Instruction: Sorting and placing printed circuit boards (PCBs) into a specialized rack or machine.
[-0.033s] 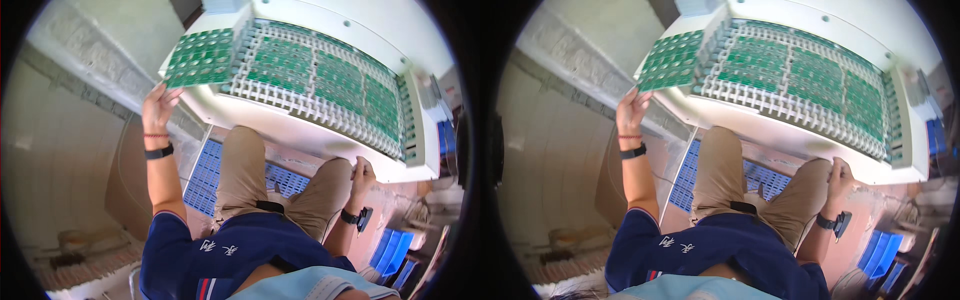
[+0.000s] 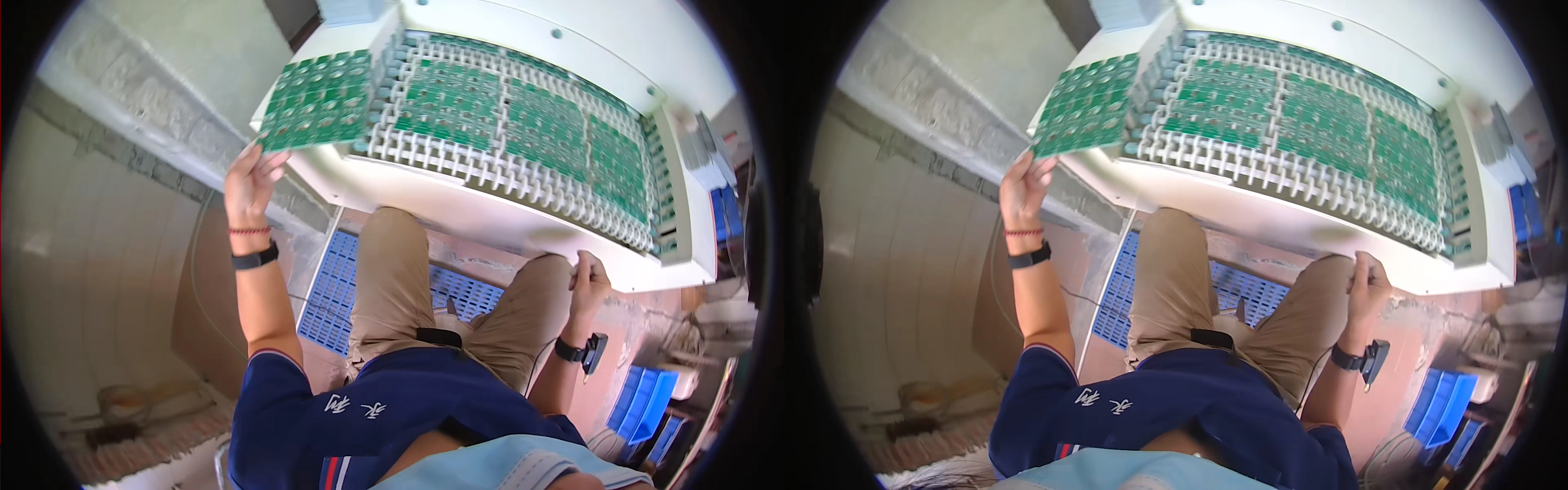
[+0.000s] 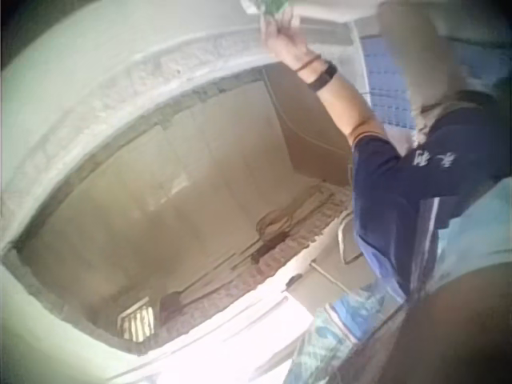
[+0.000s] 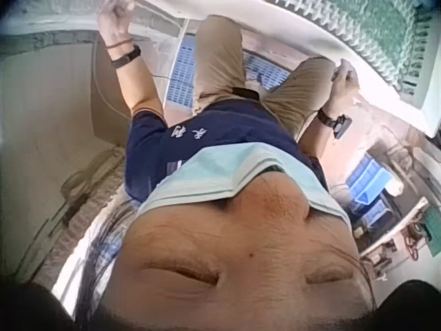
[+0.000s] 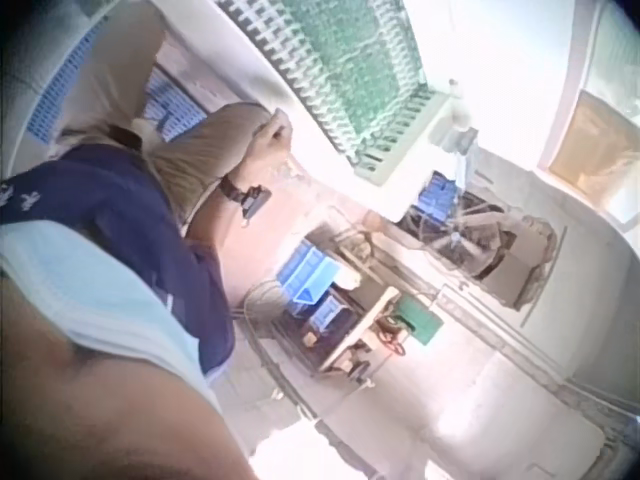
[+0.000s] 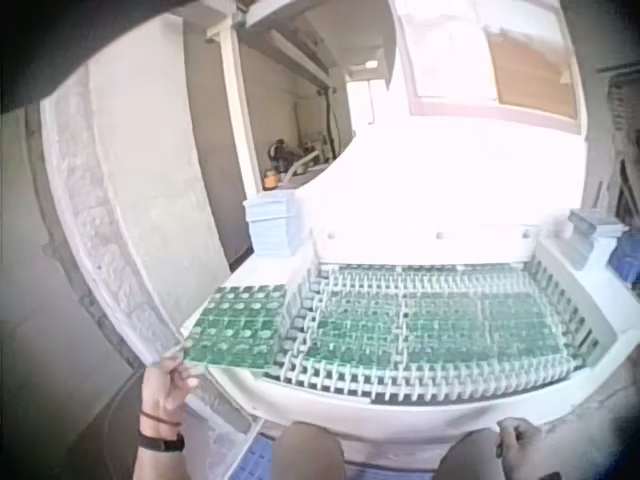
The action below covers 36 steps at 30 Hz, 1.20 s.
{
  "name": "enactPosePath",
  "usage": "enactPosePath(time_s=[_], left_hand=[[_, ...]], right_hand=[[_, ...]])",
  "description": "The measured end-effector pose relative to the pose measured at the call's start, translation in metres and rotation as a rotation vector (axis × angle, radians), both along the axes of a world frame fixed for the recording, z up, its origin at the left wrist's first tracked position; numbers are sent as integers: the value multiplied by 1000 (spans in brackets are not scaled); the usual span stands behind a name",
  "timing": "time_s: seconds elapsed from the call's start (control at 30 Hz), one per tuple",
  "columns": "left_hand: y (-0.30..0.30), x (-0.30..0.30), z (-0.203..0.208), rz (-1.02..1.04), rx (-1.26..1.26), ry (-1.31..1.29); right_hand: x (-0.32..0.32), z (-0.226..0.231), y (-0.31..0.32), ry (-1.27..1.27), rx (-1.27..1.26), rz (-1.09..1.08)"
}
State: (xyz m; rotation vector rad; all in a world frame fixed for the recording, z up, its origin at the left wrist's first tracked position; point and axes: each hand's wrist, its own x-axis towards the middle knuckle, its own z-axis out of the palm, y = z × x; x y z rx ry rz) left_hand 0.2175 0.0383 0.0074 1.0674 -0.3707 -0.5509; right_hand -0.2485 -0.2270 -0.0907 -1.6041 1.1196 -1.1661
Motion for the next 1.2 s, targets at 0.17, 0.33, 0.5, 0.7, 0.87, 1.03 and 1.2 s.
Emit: enactPosePath(time_s=[0.17,0.33,0.5,0.7,0.87,1.03,1.2], left_hand=[[11,-47,-2,-41,-78,-83],[-7,-123,-19,-111,-181,66],[-25,-181,-44,-211,-104,91],[-34,-202,-77,-368,-9,158],[-33,-206,-91,-397,31,218],[-37,-206,-95,-391,48,255],[-42,-208,-98,-367,80,300]], right_hand=[[9,10,12,-27,73,-12],[23,14,32,-21,101,66],[39,20,64,-149,250,379],[43,10,81,-284,432,578],[45,0,81,-219,470,499],[48,5,80,-206,515,456],[48,7,80,-159,519,436]])
